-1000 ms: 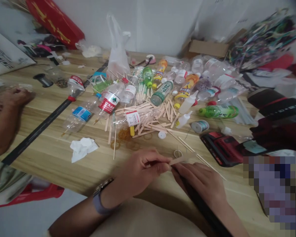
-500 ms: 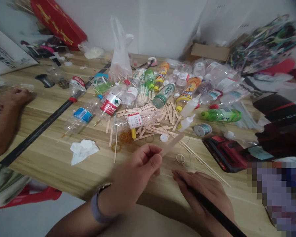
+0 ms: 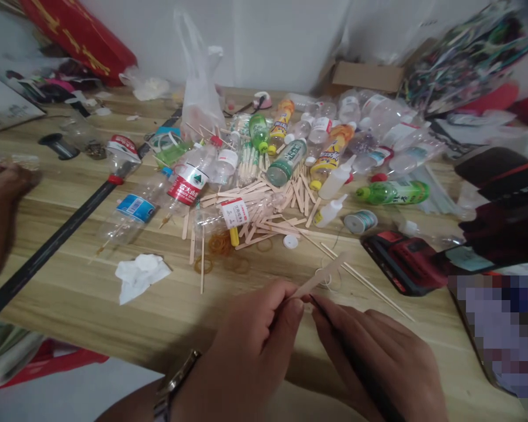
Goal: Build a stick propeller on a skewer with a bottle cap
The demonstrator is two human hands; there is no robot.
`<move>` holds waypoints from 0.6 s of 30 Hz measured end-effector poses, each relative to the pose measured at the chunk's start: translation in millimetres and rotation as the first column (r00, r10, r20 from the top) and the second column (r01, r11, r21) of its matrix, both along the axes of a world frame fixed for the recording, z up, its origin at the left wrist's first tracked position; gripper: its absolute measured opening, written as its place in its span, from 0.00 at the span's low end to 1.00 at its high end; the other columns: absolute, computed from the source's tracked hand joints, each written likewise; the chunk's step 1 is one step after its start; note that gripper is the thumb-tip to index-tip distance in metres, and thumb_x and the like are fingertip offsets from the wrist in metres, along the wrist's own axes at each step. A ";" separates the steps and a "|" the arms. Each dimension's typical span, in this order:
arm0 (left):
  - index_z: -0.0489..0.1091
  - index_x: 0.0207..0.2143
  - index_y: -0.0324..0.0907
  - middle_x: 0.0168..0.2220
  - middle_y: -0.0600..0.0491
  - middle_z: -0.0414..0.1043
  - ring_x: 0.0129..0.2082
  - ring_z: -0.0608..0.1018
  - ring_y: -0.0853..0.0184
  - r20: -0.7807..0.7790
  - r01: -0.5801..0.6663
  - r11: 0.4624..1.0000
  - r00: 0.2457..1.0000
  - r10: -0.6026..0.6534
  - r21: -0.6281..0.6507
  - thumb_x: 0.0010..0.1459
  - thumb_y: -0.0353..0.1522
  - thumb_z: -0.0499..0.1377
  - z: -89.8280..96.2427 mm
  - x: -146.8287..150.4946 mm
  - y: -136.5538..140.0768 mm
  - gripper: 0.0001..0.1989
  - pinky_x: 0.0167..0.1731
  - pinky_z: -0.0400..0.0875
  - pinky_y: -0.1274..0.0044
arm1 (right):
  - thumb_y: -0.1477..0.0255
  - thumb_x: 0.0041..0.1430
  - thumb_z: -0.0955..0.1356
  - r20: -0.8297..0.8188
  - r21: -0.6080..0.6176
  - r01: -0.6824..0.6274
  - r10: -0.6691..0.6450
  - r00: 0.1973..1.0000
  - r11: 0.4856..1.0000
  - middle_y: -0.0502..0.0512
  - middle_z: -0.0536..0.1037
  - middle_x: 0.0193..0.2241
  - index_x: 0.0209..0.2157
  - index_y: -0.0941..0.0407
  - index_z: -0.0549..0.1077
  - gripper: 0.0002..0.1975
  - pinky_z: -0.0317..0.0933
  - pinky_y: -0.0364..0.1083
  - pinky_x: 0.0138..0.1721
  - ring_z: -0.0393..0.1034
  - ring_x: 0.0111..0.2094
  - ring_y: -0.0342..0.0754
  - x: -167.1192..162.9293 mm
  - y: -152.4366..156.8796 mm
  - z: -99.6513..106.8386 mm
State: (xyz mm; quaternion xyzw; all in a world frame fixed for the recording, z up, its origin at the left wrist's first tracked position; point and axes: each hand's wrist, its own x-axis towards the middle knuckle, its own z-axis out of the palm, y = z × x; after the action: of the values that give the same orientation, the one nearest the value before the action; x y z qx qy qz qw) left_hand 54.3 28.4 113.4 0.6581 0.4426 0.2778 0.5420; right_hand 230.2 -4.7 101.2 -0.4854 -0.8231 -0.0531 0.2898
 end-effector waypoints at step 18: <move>0.69 0.36 0.43 0.31 0.54 0.76 0.30 0.77 0.65 -0.218 0.015 0.959 0.975 0.049 0.283 0.69 0.34 0.47 -1.8 4.4 -4.2 0.13 0.30 0.67 0.75 | 0.72 0.72 0.57 0.059 0.015 0.031 -0.032 0.998 0.999 0.50 0.81 0.25 0.45 0.61 0.70 0.13 0.58 0.43 0.23 0.69 0.19 0.40 -1.4 -0.4 -0.8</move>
State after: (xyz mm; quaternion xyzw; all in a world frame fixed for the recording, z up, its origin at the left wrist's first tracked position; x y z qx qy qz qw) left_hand 58.6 24.2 111.6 0.7520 0.4619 0.2676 0.3868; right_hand 228.8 -5.1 100.4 -0.4945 -0.8232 -0.0775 0.2679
